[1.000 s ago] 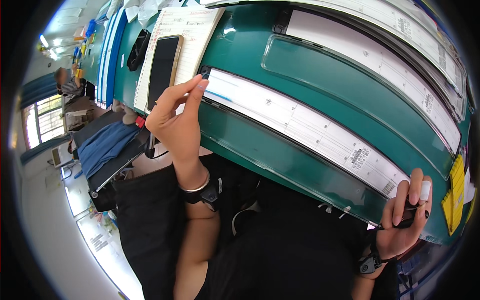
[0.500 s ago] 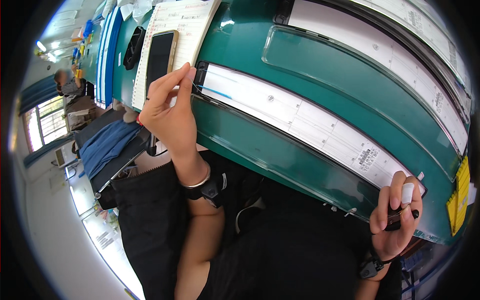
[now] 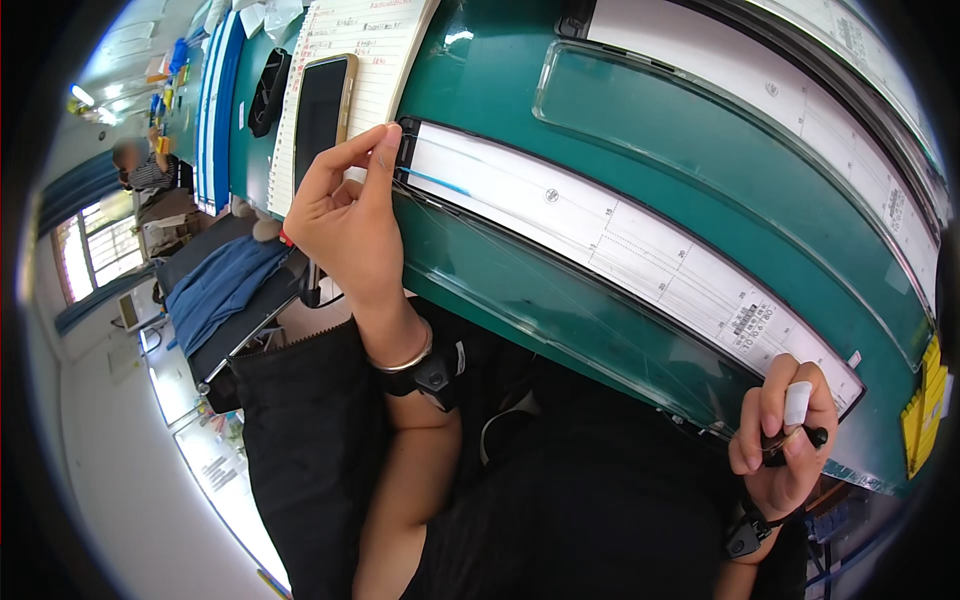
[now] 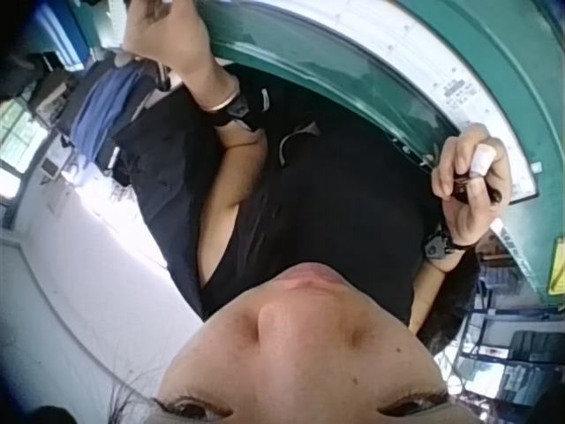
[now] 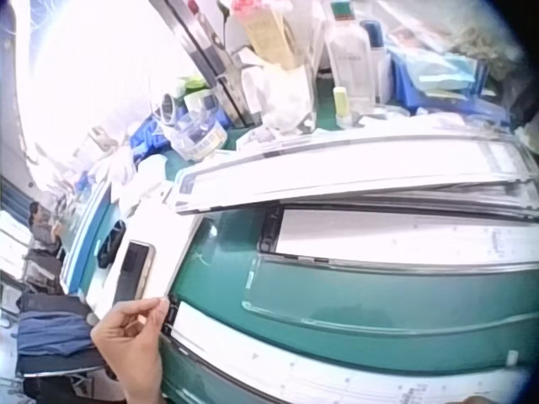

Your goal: Insert resistors or small electronic components into a designated assembly guide or board.

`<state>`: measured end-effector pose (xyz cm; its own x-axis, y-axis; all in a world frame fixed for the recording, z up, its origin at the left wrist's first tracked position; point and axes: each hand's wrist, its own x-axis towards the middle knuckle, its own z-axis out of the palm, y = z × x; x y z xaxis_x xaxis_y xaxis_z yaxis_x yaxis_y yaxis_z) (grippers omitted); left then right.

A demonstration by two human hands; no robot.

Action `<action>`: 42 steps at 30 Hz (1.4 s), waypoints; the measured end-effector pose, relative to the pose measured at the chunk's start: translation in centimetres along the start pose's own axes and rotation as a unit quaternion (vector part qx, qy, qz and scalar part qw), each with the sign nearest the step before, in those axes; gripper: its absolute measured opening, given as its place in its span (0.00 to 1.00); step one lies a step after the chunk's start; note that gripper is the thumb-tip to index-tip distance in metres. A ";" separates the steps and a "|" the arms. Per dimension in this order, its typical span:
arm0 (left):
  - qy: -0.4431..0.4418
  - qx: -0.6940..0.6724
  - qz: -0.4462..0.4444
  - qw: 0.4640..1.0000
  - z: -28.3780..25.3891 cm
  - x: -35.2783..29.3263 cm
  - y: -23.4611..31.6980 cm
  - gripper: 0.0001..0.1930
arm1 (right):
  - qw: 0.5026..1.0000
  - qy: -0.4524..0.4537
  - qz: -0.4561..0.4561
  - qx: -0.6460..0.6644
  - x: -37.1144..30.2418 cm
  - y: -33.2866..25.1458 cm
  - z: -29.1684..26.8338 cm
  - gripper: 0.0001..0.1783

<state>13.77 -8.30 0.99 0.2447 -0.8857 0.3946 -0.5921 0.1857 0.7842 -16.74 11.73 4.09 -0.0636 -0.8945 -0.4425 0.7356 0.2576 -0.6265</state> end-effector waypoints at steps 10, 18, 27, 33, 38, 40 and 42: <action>-0.002 0.020 0.013 1.000 0.2 -0.1 0.2 0.07 | 1.000 -0.013 -0.001 0.004 0.1 -0.1 0.0 0.19; -0.010 0.019 0.011 1.000 0.1 -0.2 0.1 0.07 | 1.000 -0.025 0.002 -0.001 0.2 -0.3 0.0 0.18; 0.006 0.035 0.048 0.998 0.1 -0.2 0.0 0.09 | 0.998 -0.052 -0.021 0.011 0.3 0.2 -0.1 0.14; 0.010 0.021 0.036 0.999 0.0 -0.1 -0.3 0.14 | 0.997 -0.066 -0.016 0.021 0.1 0.1 -0.4 0.14; 0.007 0.026 0.041 0.999 0.0 0.2 -0.5 0.14 | 0.997 -0.068 -0.021 0.021 0.1 0.2 -0.5 0.14; 0.004 0.029 0.042 0.999 0.0 0.3 -0.5 0.13 | 0.997 -0.069 -0.020 0.022 0.1 0.2 -0.4 0.14; 0.003 0.022 0.043 0.999 0.1 0.4 -0.7 0.13 | 0.997 -0.067 -0.021 0.020 0.2 0.2 -0.4 0.14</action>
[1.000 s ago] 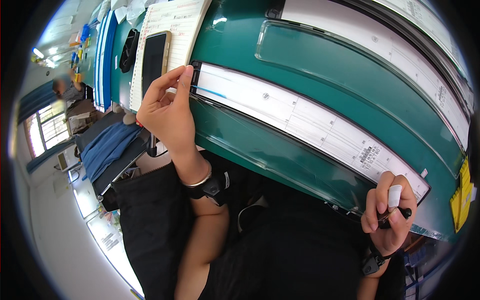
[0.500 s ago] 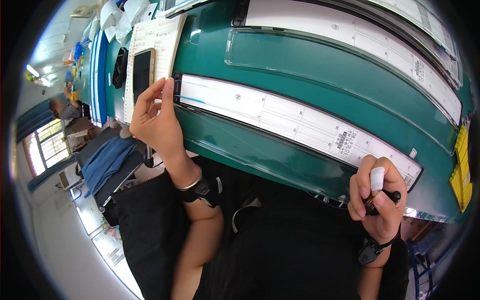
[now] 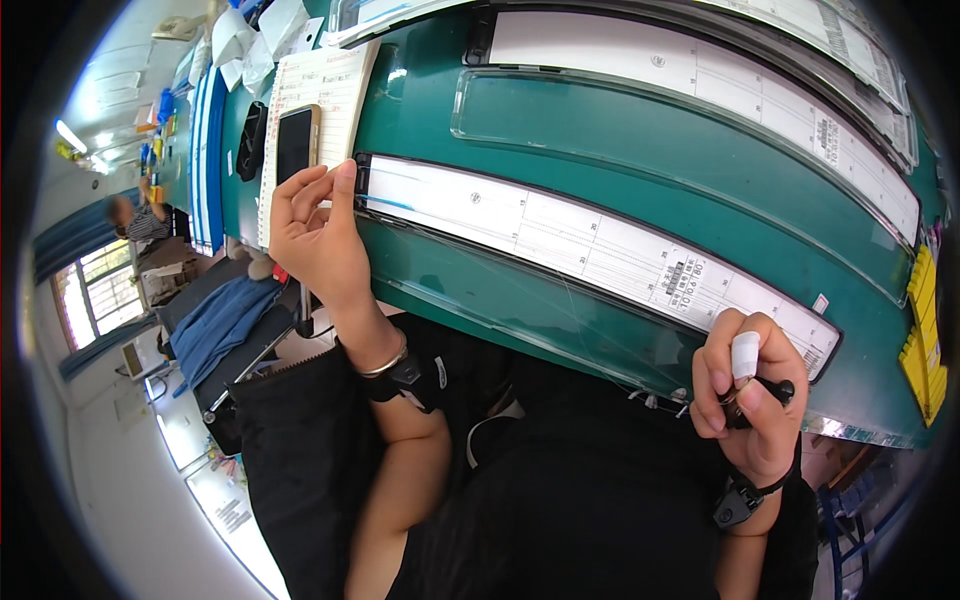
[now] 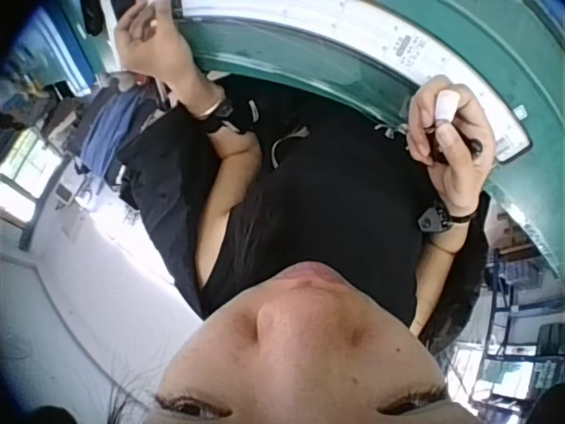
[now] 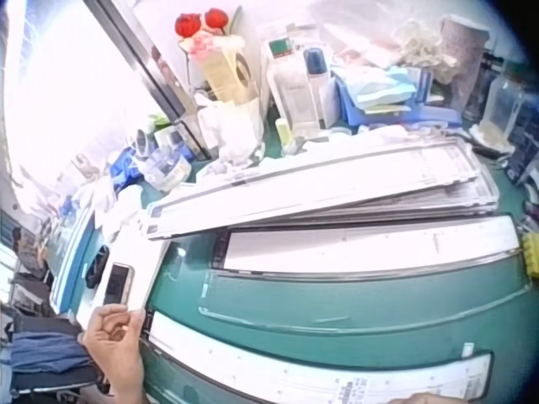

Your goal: Insert resistors or small electronic components into a designated assembly guide or board.

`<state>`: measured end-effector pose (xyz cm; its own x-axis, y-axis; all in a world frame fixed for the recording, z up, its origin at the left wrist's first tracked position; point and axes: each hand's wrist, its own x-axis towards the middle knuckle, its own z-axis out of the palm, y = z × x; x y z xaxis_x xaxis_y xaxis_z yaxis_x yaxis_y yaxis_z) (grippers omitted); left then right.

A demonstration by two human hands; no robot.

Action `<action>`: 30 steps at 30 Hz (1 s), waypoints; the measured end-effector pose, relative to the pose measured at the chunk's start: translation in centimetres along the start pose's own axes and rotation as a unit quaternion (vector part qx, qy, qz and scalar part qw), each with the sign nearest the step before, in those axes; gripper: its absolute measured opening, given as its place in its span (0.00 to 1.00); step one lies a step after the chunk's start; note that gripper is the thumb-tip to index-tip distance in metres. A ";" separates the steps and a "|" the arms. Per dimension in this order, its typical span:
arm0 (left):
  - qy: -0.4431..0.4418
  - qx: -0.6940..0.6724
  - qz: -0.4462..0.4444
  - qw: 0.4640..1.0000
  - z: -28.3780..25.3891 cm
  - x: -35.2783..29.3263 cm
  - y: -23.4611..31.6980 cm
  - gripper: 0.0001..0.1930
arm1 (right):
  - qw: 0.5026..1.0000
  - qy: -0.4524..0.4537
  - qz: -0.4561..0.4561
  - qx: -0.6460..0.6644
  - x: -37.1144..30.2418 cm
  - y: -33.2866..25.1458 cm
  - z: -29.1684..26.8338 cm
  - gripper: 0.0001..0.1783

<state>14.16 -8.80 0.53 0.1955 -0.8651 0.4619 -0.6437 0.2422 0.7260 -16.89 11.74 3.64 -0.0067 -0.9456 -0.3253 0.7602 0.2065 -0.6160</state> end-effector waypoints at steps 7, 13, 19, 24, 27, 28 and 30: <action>-0.006 -0.025 -0.004 1.000 -0.2 -0.3 0.3 0.12 | 1.000 0.003 0.007 -0.001 -0.1 0.0 0.0 0.14; -0.034 -0.011 -0.003 0.999 0.0 -0.8 0.4 0.11 | 1.000 0.013 -0.002 -0.002 -0.8 -0.1 -0.2 0.14; -0.132 0.005 0.095 0.987 0.0 -0.6 1.2 0.11 | 0.994 -0.067 0.073 0.053 -0.2 -0.9 -0.6 0.07; -0.320 -0.033 0.142 0.936 -0.1 -0.5 6.1 0.21 | 0.977 -0.172 0.032 -0.121 -0.6 -2.7 -1.1 0.07; -0.381 -0.116 0.200 0.895 2.0 -2.1 9.0 0.20 | 0.938 -0.144 -0.041 -0.313 -1.8 -5.2 -1.0 0.09; -0.420 -0.157 0.224 0.866 2.5 -2.4 10.7 0.20 | 0.903 -0.113 -0.063 -0.410 -2.2 -6.1 -0.6 0.11; -0.456 -0.140 0.282 0.832 3.7 -2.9 14.0 0.21 | 0.877 -0.044 -0.089 -0.469 -2.7 -6.3 -0.4 0.11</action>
<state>1.87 -4.49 7.46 -0.8053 -0.5207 0.2834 -0.2191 0.7057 0.6738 -21.91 13.09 8.09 0.0100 -0.9911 -0.1330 -0.1181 0.1309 -0.9843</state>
